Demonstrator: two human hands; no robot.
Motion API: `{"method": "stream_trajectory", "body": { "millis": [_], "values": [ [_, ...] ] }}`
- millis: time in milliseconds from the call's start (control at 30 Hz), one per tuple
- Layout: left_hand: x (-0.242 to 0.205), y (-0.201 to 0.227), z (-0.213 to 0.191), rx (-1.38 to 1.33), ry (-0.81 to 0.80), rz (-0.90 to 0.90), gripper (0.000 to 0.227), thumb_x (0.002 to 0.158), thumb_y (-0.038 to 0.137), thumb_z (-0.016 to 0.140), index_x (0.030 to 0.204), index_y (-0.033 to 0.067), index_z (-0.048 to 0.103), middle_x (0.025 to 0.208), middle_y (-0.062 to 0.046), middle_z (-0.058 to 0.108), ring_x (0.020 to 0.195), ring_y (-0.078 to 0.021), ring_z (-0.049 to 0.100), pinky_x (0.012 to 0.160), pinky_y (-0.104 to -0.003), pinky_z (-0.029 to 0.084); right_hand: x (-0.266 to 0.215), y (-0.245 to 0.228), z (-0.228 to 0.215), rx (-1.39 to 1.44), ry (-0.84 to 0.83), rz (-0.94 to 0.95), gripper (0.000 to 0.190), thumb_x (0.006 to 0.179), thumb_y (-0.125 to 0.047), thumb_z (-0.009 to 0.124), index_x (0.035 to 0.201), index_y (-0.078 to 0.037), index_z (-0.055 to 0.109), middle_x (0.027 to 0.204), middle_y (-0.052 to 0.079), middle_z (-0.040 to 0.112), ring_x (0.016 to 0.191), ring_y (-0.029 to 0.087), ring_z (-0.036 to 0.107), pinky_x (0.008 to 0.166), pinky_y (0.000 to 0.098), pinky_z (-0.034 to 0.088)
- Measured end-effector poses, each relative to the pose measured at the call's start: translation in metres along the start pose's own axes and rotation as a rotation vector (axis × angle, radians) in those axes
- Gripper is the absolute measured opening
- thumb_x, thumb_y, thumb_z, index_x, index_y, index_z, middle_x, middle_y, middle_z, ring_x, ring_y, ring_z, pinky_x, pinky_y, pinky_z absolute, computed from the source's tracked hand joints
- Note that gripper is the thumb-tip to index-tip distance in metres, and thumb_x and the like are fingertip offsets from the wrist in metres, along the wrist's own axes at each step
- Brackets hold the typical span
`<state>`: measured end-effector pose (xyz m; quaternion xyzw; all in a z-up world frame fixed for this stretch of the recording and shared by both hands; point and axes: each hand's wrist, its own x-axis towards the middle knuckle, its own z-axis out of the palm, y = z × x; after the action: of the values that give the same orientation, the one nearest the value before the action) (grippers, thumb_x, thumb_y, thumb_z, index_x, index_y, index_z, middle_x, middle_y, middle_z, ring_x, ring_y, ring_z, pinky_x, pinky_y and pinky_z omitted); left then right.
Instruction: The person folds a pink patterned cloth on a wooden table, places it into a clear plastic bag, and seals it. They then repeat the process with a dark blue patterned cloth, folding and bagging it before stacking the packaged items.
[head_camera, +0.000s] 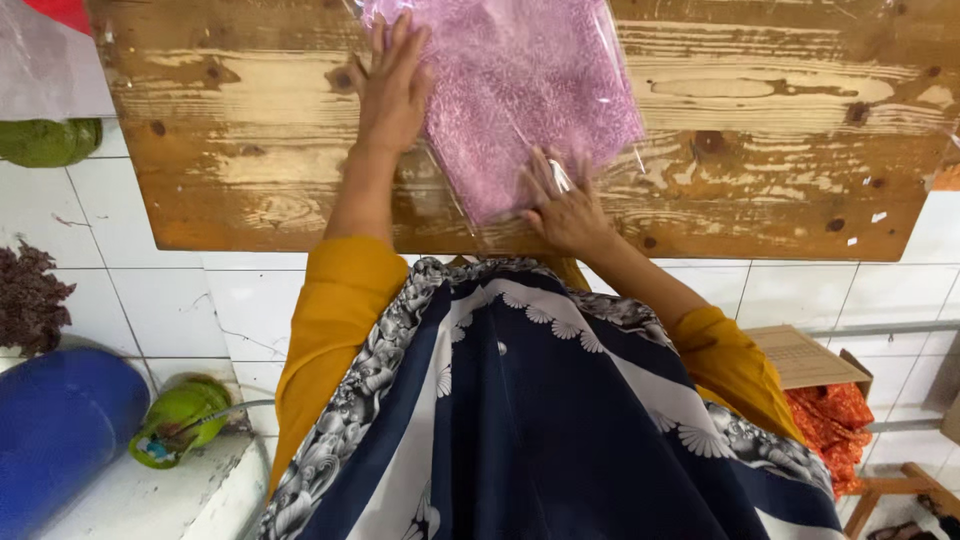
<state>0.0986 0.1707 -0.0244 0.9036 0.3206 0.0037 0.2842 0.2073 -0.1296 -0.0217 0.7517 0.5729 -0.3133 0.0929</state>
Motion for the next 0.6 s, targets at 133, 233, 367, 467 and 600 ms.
{"method": "stream_trajectory", "body": {
  "millis": [133, 233, 367, 467, 600],
  "values": [
    [-0.071, -0.013, 0.017, -0.515, 0.439, -0.042, 0.027, 0.11, 0.022, 0.055, 0.132, 0.0084, 0.062, 0.133, -0.015, 0.069, 0.122, -0.0258, 0.069, 0.099, -0.041, 0.063, 0.005, 0.007, 0.005, -0.017, 0.091, -0.006, 0.077, 0.101, -0.058, 0.032, 0.165, -0.02, 0.01, 0.171, 0.009, -0.003, 0.157, 0.03, -0.006, 0.119, 0.0612, -0.015],
    [-0.15, -0.01, 0.041, -0.73, -0.04, -0.501, 0.031, 0.11, 0.028, 0.052, 0.098, 0.0046, 0.068, 0.088, -0.008, 0.077, 0.069, -0.012, 0.074, 0.056, -0.026, 0.059, -0.01, 0.009, 0.019, 0.064, 0.368, -0.141, 0.074, 0.117, -0.053, 0.033, 0.17, -0.005, 0.016, 0.177, 0.022, 0.006, 0.164, 0.033, 0.002, 0.125, 0.0606, -0.009],
    [-0.207, 0.011, 0.089, -1.089, -0.195, -0.594, 0.033, 0.101, 0.032, 0.062, 0.112, 0.0016, 0.068, 0.091, -0.011, 0.076, 0.071, -0.0144, 0.075, 0.057, -0.024, 0.06, -0.036, -0.007, 0.039, 0.036, 0.398, -0.17, 0.068, 0.109, -0.049, 0.042, 0.161, -0.007, 0.033, 0.172, 0.023, 0.021, 0.161, 0.036, 0.008, 0.125, 0.0642, -0.005],
    [-0.208, 0.019, 0.115, -1.105, -0.178, -0.558, 0.036, 0.098, 0.032, 0.067, 0.109, -0.0023, 0.071, 0.086, -0.01, 0.077, 0.07, -0.0144, 0.075, 0.057, -0.023, 0.058, -0.036, -0.018, 0.039, 0.077, 0.401, -0.154, 0.071, 0.107, -0.049, 0.044, 0.162, -0.005, 0.037, 0.165, 0.023, 0.029, 0.158, 0.036, 0.011, 0.122, 0.0671, -0.003],
    [-0.204, 0.019, 0.126, -1.144, -0.168, -0.563, 0.032, 0.099, 0.029, 0.069, 0.103, -0.0024, 0.072, 0.085, -0.008, 0.076, 0.067, -0.0143, 0.073, 0.055, -0.023, 0.054, -0.037, -0.039, 0.036, -0.037, 0.514, -0.176, 0.069, 0.106, -0.048, 0.047, 0.155, -0.001, 0.044, 0.164, 0.024, 0.034, 0.157, 0.037, 0.017, 0.121, 0.0656, -0.001]
  ]
}}
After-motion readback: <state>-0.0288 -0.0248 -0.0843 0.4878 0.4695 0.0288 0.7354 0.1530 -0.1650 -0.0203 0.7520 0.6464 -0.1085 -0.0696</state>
